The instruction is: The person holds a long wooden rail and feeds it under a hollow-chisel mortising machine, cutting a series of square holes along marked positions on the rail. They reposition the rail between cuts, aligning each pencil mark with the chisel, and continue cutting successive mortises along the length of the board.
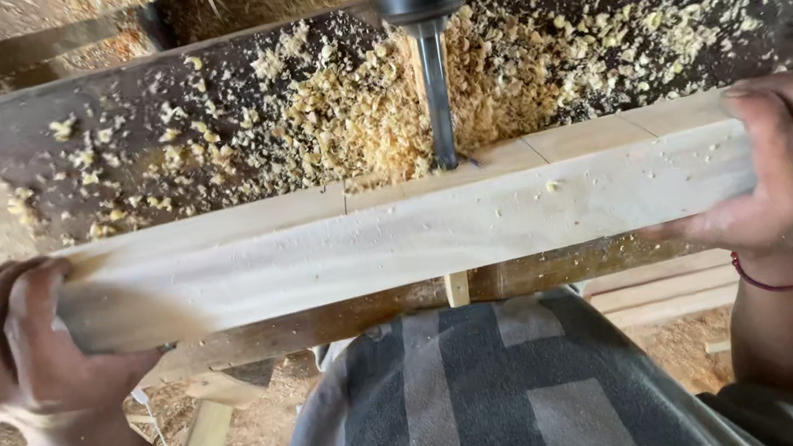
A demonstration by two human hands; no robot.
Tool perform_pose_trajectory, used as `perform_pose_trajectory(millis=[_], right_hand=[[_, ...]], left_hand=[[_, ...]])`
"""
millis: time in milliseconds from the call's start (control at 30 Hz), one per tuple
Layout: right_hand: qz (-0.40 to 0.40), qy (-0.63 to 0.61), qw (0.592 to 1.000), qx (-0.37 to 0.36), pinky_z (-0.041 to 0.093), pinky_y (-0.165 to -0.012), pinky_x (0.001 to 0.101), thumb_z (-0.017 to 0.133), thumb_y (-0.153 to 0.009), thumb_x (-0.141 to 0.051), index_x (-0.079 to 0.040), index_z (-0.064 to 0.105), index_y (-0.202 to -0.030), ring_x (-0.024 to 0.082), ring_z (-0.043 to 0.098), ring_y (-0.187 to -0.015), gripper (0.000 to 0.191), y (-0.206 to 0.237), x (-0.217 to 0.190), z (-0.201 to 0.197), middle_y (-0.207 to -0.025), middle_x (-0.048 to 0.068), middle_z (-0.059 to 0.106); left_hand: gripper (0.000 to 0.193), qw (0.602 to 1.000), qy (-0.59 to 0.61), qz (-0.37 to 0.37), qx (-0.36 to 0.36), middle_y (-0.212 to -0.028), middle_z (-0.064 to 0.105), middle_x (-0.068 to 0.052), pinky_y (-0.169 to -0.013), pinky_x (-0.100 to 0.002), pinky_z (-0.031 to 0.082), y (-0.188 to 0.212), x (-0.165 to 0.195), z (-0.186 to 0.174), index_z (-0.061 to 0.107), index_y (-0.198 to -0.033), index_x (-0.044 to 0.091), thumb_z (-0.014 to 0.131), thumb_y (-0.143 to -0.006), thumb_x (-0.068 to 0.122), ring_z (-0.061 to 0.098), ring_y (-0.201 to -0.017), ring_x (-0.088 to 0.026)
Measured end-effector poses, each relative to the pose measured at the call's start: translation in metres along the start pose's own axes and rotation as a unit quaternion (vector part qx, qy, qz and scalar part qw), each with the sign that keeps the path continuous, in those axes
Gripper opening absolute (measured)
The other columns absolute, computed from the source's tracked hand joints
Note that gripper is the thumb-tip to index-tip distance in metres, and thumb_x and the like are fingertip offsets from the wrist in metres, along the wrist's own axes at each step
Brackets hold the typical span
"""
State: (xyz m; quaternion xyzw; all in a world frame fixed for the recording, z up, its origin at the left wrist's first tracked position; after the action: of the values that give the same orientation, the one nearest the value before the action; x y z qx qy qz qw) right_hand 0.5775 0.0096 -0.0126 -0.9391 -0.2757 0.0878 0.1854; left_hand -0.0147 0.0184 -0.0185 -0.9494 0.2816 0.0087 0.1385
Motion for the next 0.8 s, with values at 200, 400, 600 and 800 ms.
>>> perform_pose_trajectory(millis=[200, 400, 600, 800], right_hand=[[0.037, 0.034, 0.996, -0.07, 0.058, -0.085, 0.0519, 0.066, -0.069, -0.089, 0.004, 0.069, -0.089, 0.033, 0.066, -0.089, 0.095, 0.018, -0.023, -0.028, -0.09, 0.018, 0.064], [0.002, -0.034, 0.999, -0.015, 0.059, -0.071, 0.0485, 0.074, -0.072, -0.082, 0.009, 0.066, -0.083, 0.034, 0.064, -0.079, 0.092, 0.031, -0.005, -0.013, -0.083, 0.021, 0.06], [0.04, -0.041, 0.998, -0.004, 0.06, -0.071, 0.0475, 0.066, -0.074, -0.085, 0.014, 0.067, -0.093, 0.034, 0.066, -0.078, 0.101, 0.042, 0.005, -0.004, -0.088, 0.026, 0.065], [0.021, -0.028, 0.999, -0.007, 0.057, -0.067, 0.0464, 0.065, -0.077, -0.084, 0.01, 0.07, -0.084, 0.034, 0.064, -0.073, 0.095, 0.029, 0.005, -0.001, -0.08, 0.022, 0.063]], left_hand=[[0.067, 0.996, 0.014, -0.072, -0.054, -0.108, 0.069, -0.01, -0.101, -0.045, 0.047, 0.02, 0.052, -0.034, 0.07, -0.115, 0.004, 0.058, -0.102, 0.069, 0.066, -0.102, -0.026], [0.078, 0.998, 0.023, -0.063, -0.021, -0.098, 0.068, -0.014, -0.097, -0.052, 0.047, -0.01, 0.061, -0.03, 0.07, -0.101, 0.002, 0.055, -0.095, 0.078, 0.065, -0.094, -0.029], [0.092, 0.996, 0.031, -0.069, -0.04, -0.104, 0.066, -0.015, -0.103, -0.049, 0.043, -0.005, 0.054, -0.027, 0.069, -0.111, 0.0, 0.038, -0.097, 0.085, 0.061, -0.098, -0.029], [0.091, 0.997, 0.037, -0.053, -0.029, -0.101, 0.068, -0.014, -0.1, -0.052, 0.045, 0.006, 0.033, -0.013, 0.07, -0.109, 0.003, 0.04, -0.095, 0.088, 0.063, -0.097, -0.029]])
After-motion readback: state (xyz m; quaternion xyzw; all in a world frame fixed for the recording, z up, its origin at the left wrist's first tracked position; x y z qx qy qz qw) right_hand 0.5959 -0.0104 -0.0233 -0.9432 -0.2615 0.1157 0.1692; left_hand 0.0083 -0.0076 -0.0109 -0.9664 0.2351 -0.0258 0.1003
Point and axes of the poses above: each hand's wrist, its own y-axis away from the middle knuckle, its own z-axis out of the palm, x = y × z, the point moved 3 cm from there along -y, towards the middle knuckle
